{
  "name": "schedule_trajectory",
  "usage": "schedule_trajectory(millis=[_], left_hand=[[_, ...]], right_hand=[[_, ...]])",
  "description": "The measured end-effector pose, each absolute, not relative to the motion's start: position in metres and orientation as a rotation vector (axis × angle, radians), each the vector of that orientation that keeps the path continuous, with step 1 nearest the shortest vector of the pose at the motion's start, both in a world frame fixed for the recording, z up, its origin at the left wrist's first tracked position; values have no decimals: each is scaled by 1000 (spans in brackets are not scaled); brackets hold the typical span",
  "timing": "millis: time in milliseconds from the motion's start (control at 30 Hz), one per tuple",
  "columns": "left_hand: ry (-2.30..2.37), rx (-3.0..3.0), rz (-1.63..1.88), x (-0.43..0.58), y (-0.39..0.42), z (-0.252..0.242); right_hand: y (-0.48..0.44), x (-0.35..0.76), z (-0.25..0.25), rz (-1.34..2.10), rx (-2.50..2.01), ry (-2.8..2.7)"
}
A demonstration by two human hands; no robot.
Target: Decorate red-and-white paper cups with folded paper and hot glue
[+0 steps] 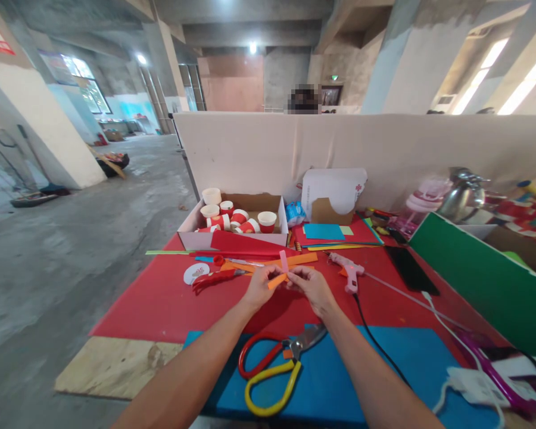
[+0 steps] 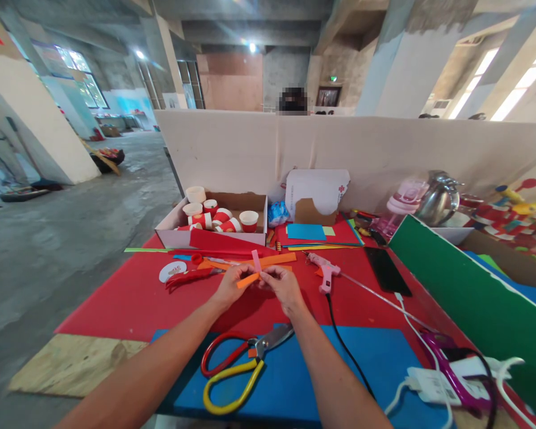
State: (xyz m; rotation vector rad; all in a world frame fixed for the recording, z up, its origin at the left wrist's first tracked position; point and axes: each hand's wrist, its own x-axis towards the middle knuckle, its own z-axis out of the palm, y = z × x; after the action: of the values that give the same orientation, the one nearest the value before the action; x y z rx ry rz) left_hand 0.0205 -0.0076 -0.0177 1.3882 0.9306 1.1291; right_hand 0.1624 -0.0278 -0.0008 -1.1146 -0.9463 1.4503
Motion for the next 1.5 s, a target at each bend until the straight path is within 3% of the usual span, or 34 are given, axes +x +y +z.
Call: schedule_trajectory(millis=[367,767,1500], left_hand=[[892,1112,1154,24,-17,-1],[1029,1301,1225,22,-12,-1],[935,1136,1164,22,-11,-8]], right_hand=[[-28,156,-3,1443,-1086,-771],[-30,155,-3,1528,-1045,-776],[-28,155,-7,1543,-1047,-745]])
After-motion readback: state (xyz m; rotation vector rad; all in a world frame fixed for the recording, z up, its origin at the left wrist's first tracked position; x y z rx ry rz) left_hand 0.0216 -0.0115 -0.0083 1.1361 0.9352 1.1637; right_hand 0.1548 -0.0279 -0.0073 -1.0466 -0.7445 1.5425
